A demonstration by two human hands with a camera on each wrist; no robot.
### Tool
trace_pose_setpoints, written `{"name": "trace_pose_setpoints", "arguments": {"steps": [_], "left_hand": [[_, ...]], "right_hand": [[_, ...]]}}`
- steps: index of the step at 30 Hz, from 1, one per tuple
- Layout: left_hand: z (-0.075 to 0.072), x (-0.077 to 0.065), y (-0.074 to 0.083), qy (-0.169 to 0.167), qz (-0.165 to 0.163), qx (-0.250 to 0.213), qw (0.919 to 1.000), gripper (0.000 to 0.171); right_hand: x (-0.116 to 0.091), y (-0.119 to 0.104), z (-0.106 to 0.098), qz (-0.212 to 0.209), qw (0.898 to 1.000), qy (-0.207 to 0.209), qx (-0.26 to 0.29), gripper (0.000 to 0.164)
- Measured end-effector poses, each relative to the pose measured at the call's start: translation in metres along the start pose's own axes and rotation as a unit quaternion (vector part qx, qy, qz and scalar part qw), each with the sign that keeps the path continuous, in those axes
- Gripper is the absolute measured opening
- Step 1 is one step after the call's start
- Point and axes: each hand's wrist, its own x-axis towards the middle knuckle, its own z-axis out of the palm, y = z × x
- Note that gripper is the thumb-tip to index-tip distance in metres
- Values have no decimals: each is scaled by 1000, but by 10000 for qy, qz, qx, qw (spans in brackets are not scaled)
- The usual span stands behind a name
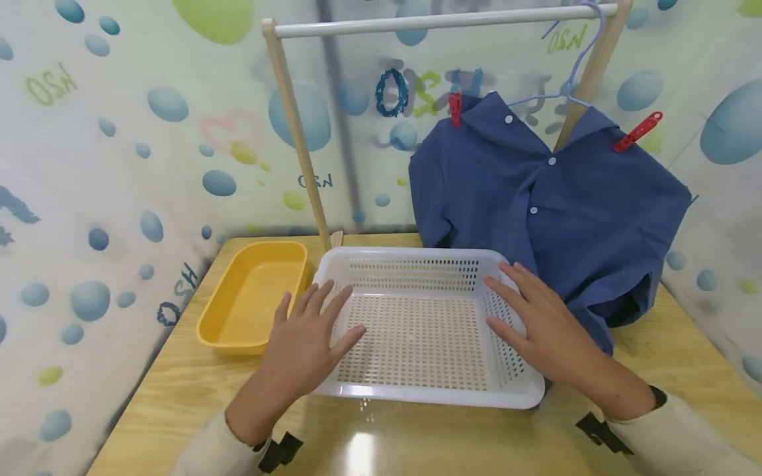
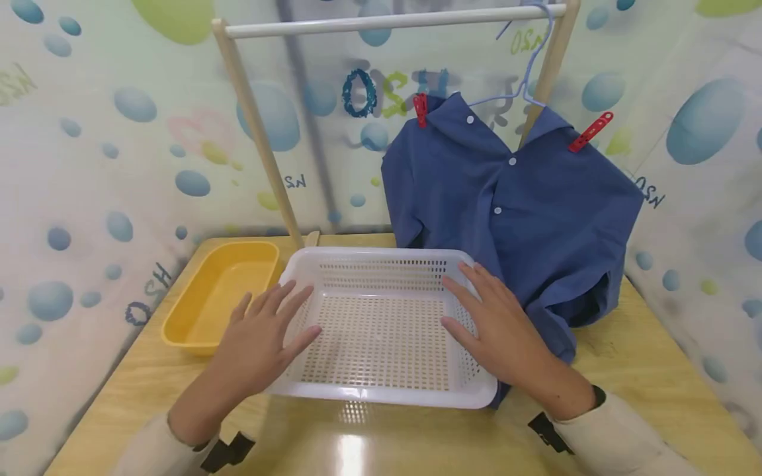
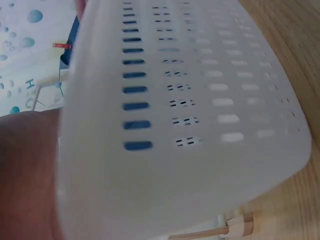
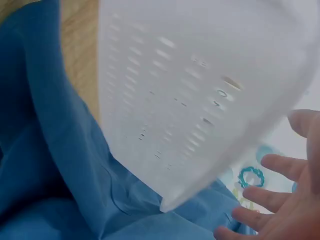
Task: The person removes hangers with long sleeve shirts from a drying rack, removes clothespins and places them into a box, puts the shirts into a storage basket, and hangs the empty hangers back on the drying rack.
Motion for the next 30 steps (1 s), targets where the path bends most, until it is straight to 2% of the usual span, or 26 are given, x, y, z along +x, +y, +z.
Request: {"name": "trace_pose_setpoints", "arguments": {"steps": [3,6,8,11,13,15,16,18,20,23,25,27,30], "left_hand": [[7,5,-6,168,-7,-206,9996,56],[14,11,-17,307,-79,-469,9984,46],[20,15,-26,400,-158,-705,9966,41],[28,20,-35,524,-292,-1116,9919,36],[32,23,-39,641,-341,-1371,9879,33],[36,23,-41,717,-397,-1626,9833,31],[37,23,-42,720,-440,-1735,9812,31],[37,22,-43,663,-523,-1934,9775,31],[37,20,-43,497,-633,-2127,9738,33],[36,20,-44,217,-738,-2343,9691,38],[36,21,-44,51,-780,-2468,9659,42],[36,22,-44,-110,-799,-2617,9618,45],[33,21,-46,-357,-858,-2825,9548,51]], "right_hand": [[-1,2,-17,-29,9984,380,423,56],[1,8,-39,-156,9904,1219,640,45],[3,15,-56,-234,9791,1940,566,37],[5,30,-82,-142,9558,2898,467,29],[9,42,-99,43,9418,3348,287,26],[16,53,-114,425,9343,3538,108,28],[21,59,-121,599,9331,3546,27,31],[31,71,-132,1086,9379,3291,-179,39],[41,82,-141,1567,9456,2836,-291,47],[51,97,-150,2042,9575,1992,-430,56],[55,105,-154,2164,9618,1607,-471,58],[57,109,-157,2145,9655,1395,-481,57],[61,112,-155,2023,9681,1413,-434,53]]}}
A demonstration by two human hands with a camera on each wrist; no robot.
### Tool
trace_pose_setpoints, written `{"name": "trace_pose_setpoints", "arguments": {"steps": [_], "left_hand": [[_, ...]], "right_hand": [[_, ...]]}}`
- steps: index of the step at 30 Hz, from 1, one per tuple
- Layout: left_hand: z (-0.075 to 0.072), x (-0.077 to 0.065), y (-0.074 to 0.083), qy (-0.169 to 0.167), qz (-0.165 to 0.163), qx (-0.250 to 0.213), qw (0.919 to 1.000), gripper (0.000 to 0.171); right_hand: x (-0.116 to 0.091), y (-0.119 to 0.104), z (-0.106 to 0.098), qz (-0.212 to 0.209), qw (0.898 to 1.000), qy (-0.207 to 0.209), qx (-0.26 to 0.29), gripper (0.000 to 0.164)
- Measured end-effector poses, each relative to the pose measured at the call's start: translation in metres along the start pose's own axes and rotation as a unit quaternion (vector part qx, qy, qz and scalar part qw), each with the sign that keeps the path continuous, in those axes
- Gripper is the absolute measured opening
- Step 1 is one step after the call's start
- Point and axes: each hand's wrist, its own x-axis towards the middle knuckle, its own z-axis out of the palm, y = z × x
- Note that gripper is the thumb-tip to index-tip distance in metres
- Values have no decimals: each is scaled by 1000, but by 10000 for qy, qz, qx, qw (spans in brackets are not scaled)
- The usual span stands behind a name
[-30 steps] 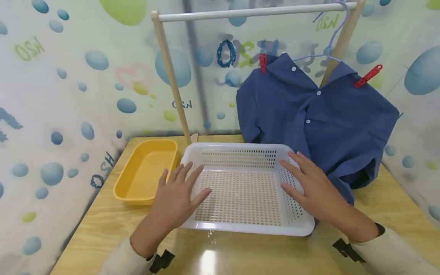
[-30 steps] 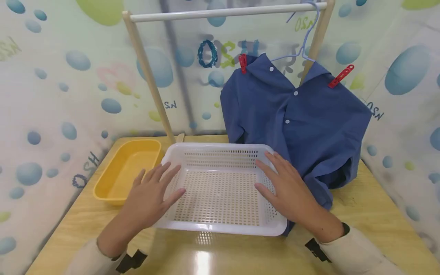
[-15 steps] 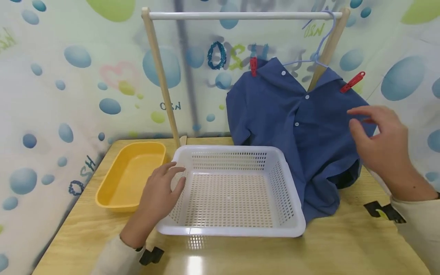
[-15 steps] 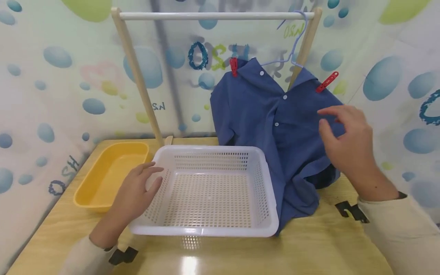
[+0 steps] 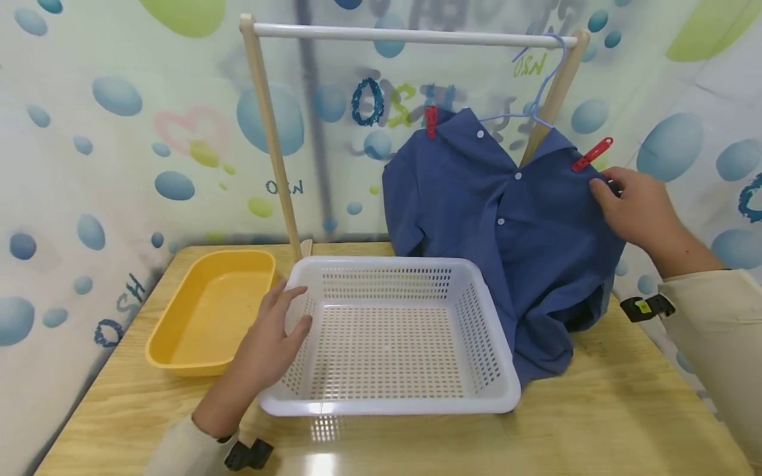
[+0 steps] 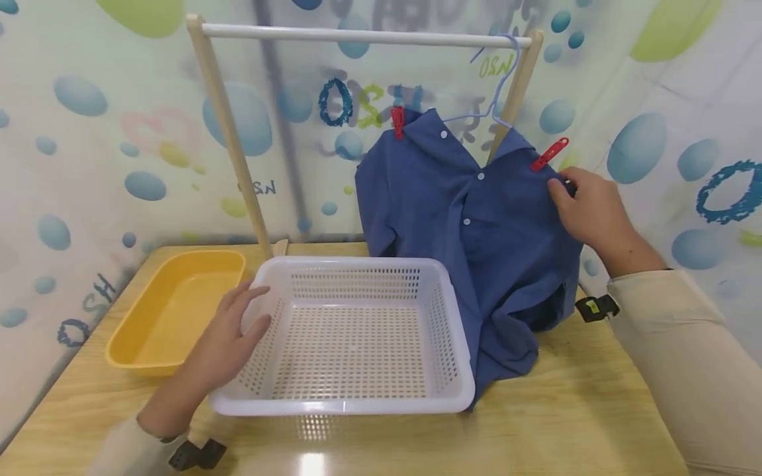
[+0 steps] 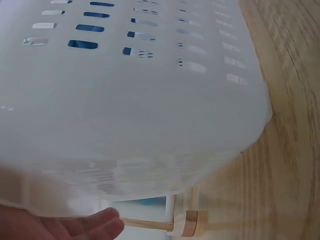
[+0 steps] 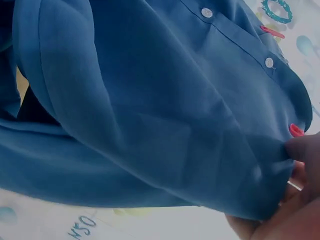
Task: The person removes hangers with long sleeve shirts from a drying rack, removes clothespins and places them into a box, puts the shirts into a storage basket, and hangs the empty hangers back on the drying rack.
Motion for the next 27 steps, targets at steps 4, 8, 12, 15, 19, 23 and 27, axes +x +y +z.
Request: {"name": "trace_pose_setpoints", "arguments": {"steps": [4,8,12,15,19,23,27], "left_hand": [[-2,0,0,-255,-86,-269,9993,56],[-5,-1,1,-360,-51,-493,9981,57],[-3,-1,-1,-466,-103,-581,9972,56],[-1,2,-4,-509,-134,-534,9972,54],[0,5,-5,-506,-100,-517,9973,52],[1,5,-5,-532,-95,-600,9967,51],[3,3,-8,-525,-141,-671,9963,51]], "right_hand": [[3,-1,3,-119,9998,138,63,50],[3,-4,5,-133,9987,485,77,50],[-1,-6,11,-234,9932,1131,141,46],[-4,-6,15,-358,9872,1543,199,43],[-6,-6,17,-451,9769,2081,169,42],[-4,-8,16,-587,9618,2664,210,42],[0,-15,14,-764,9502,2994,392,42]]}}
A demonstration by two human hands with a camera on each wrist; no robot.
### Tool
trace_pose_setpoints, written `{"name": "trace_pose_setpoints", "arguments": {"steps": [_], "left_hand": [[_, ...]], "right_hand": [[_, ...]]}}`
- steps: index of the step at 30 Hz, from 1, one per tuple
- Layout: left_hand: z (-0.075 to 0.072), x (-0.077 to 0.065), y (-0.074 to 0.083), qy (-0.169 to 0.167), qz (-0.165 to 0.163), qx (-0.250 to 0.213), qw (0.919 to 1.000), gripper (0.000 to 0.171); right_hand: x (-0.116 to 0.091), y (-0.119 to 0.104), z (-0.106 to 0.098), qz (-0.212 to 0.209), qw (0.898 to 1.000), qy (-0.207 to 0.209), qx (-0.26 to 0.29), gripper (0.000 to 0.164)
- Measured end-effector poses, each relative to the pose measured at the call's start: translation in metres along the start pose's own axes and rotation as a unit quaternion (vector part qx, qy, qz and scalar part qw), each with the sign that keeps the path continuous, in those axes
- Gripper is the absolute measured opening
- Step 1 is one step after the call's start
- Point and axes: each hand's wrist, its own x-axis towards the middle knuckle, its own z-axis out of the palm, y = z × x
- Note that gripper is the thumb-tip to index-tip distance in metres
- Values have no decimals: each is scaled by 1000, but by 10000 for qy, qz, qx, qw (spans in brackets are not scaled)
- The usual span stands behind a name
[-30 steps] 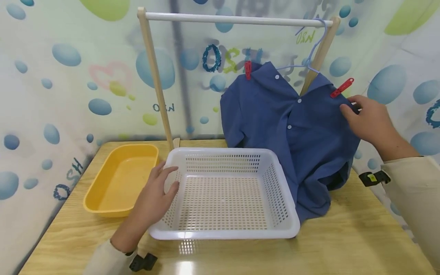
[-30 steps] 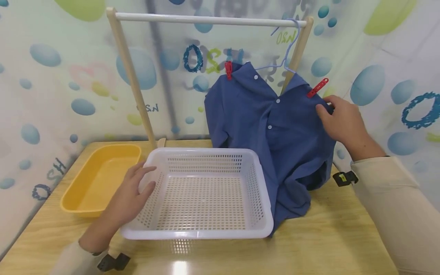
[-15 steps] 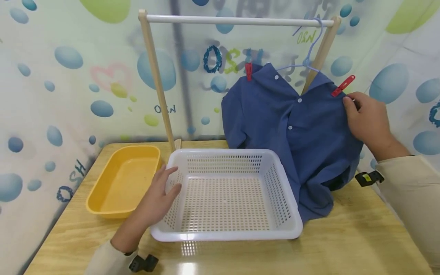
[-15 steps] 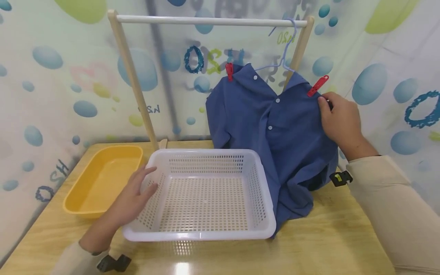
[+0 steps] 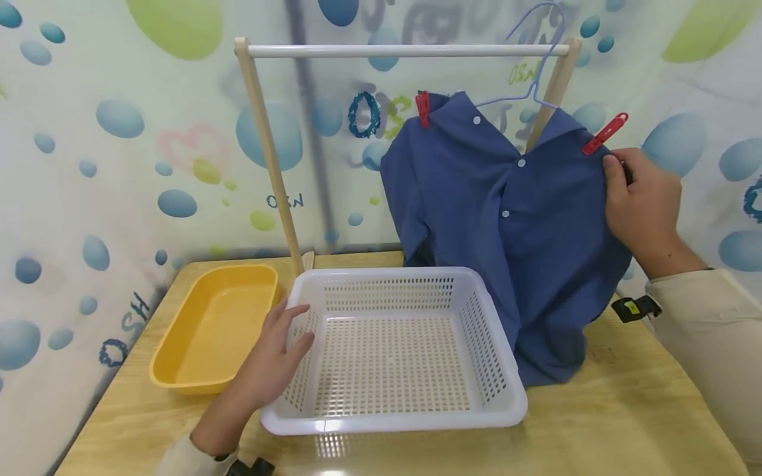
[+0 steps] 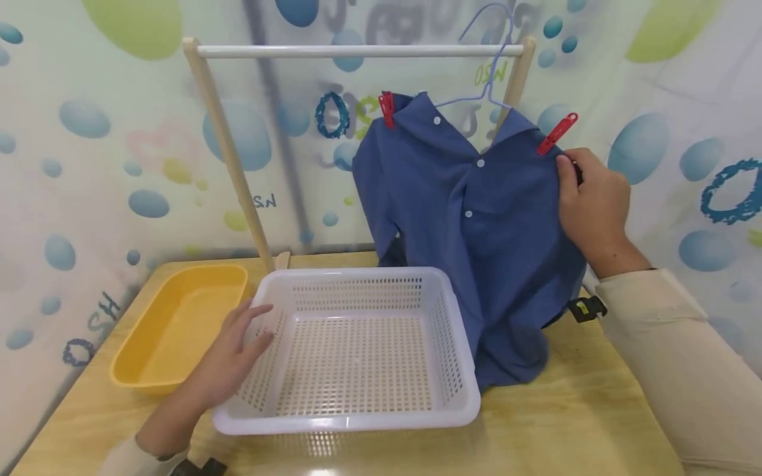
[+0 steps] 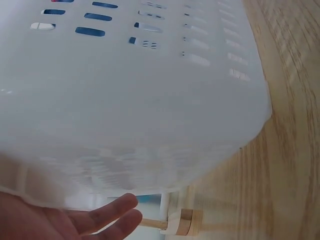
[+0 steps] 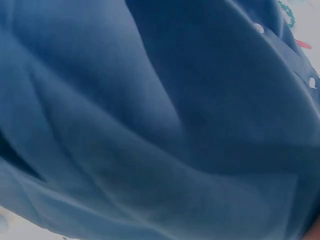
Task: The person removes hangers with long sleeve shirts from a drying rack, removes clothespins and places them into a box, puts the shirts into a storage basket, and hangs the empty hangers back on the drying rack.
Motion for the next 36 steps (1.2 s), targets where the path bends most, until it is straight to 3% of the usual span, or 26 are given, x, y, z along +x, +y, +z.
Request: {"name": "trace_pose_setpoints", "arguments": {"steps": [13,16,20,30,36], "left_hand": [[-5,-8,-6,195,-90,-89,9997,46],[-7,-9,-5,201,-98,-135,9997,46],[-8,-10,-6,140,-218,-299,9992,48],[-10,-15,-9,138,-360,-1213,9919,73],[-13,-20,-9,92,-323,-1396,9896,76]], "right_hand": [[2,-28,6,-79,9954,128,945,41],[-2,-31,5,46,9938,-102,1110,38],[-13,-32,3,215,9879,-712,1361,35],[-53,-31,4,322,9594,-2057,1903,30],[-74,-29,4,132,9227,-2841,2605,19]]}}
